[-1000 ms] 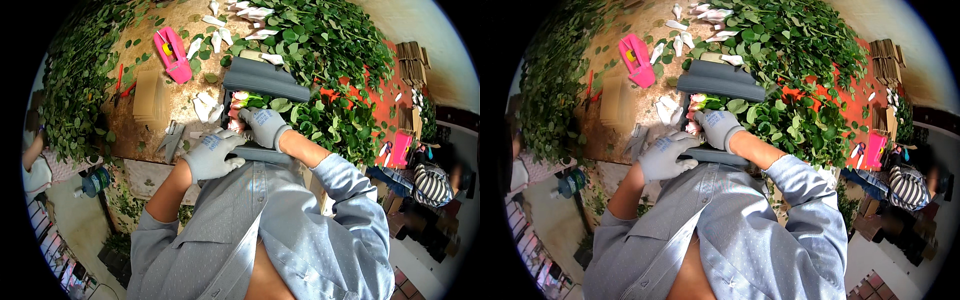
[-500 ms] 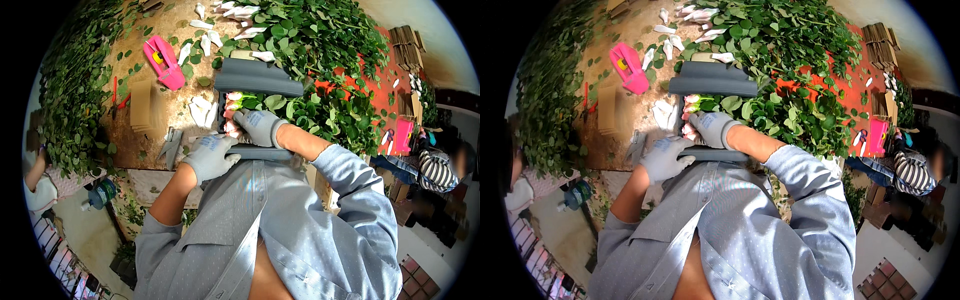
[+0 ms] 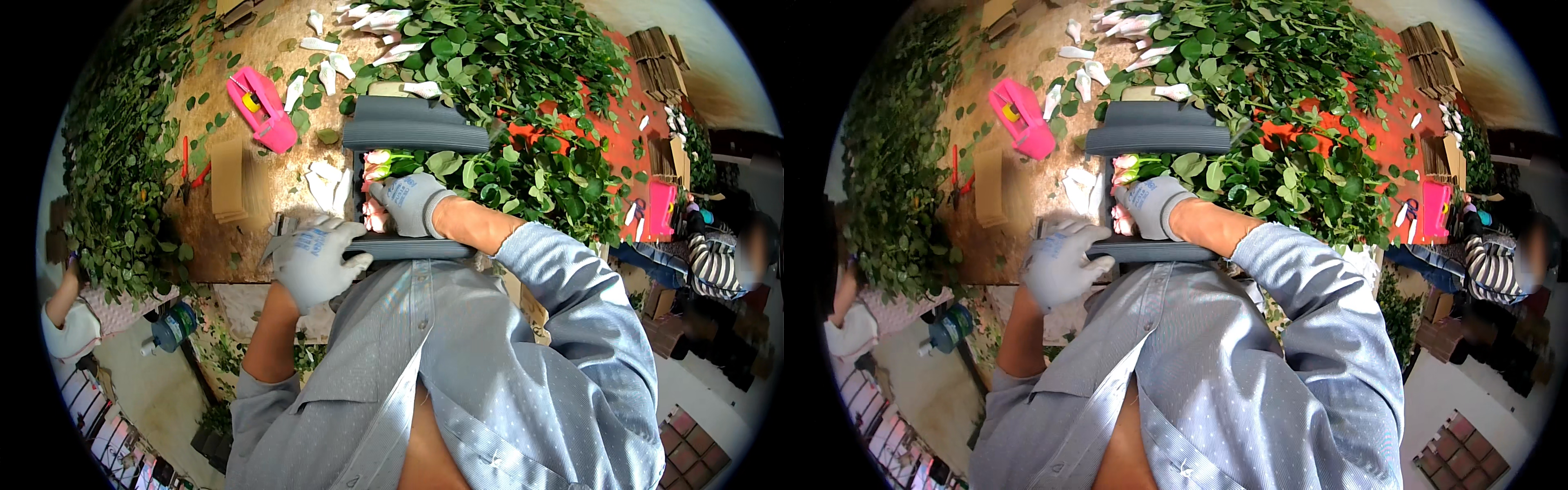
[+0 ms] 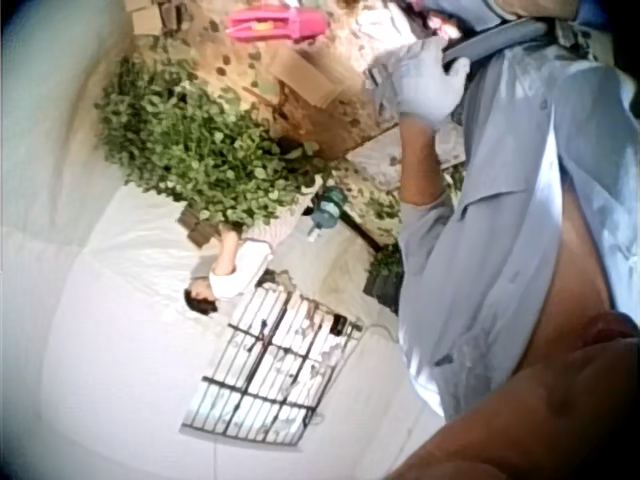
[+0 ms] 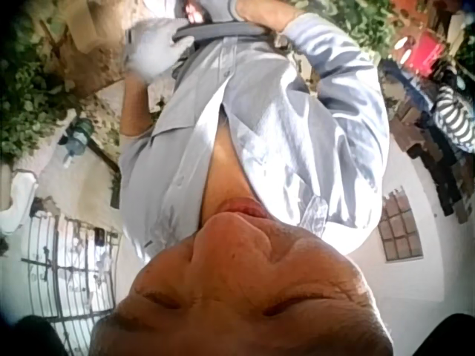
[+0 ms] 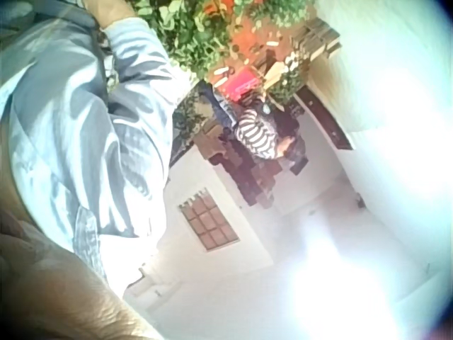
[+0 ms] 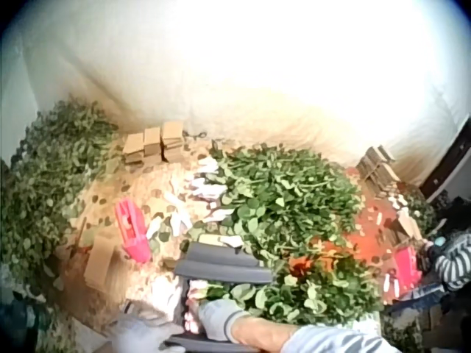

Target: The person assembles floral arrangements by placing green leaves and white flowers into a gray plastic mold. They use a cardboard spacer to separate layers and a pink stapler to secure the contents. The process is repeated multiple times to create several identical units.

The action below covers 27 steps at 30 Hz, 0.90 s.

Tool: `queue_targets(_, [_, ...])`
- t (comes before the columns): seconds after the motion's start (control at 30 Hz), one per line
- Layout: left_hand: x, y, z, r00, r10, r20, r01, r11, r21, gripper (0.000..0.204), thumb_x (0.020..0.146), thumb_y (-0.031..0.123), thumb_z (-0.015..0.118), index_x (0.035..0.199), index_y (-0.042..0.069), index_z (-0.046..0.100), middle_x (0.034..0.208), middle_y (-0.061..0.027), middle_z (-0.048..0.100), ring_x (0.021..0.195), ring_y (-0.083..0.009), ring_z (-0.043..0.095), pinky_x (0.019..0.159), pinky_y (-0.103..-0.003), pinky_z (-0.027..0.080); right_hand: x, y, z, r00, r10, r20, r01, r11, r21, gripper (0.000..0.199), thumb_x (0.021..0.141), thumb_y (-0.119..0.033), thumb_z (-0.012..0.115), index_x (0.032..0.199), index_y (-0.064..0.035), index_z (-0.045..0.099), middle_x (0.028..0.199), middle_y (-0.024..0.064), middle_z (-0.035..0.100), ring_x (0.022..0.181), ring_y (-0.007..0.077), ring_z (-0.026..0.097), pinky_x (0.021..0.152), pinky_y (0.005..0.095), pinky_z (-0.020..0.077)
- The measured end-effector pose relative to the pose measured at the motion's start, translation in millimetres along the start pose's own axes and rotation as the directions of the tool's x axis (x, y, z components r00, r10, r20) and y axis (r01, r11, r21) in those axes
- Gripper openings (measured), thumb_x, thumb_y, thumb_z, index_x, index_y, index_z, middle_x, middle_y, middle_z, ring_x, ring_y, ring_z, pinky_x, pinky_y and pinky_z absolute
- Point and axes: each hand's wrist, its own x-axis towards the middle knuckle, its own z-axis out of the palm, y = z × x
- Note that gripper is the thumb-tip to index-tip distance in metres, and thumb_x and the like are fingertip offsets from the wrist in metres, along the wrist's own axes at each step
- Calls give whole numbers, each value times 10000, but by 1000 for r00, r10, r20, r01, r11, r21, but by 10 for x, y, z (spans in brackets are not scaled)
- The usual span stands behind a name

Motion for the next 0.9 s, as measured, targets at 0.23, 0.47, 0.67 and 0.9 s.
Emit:
queue_targets(0.23, [218, 80, 274, 975, 172, 139, -197, 961, 196, 599, 868, 391, 693, 1333, 49, 533, 1362, -160, 532, 1185, -380, 568, 1024, -486, 442, -21, 154, 219, 983, 3, -182, 38, 975, 221, 441, 885, -255, 677, 1245, -46, 533, 1128, 214, 675, 1067, 390, 652, 906, 437, 505])
queue_targets(0.47, [315, 45, 356, 969, 177, 171, -210, 957, 200, 623, 866, 386, 685, 1344, 16, 535, 1406, -175, 499, 1224, -400, 554, 1055, -505, 420, -163, 213, 129, 994, 32, -103, 2, 948, 317, 542, 839, -342, 757, 1227, -26, 550, 1115, 225, 685, 1040, 403, 663, 874, 456, 517])
queue_targets(0.67, [336, 32, 343, 956, 95, 278, -162, 960, 228, 639, 874, 403, 669, 1373, 39, 508, 1420, -182, 494, 1245, -404, 534, 1063, -498, 417, -393, 162, 16, 805, 36, -592, 219, 909, 354, 371, 917, -189, 635, 1247, -41, 555, 1124, 172, 676, 1055, 371, 649, 895, 426, 515])
queue_targets(0.9, [317, 20, 205, 949, 112, 296, -157, 979, 130, 688, 870, 431, 673, 1404, 37, 492, 1513, -172, 435, 1304, -406, 499, 1091, -460, 408, -484, 1036, -611, 600, 557, -574, -409, 830, 378, 419, 972, -393, 588, 1160, -18, 604, 1056, 226, 702, 976, 414, 669, 845, 483, 529])
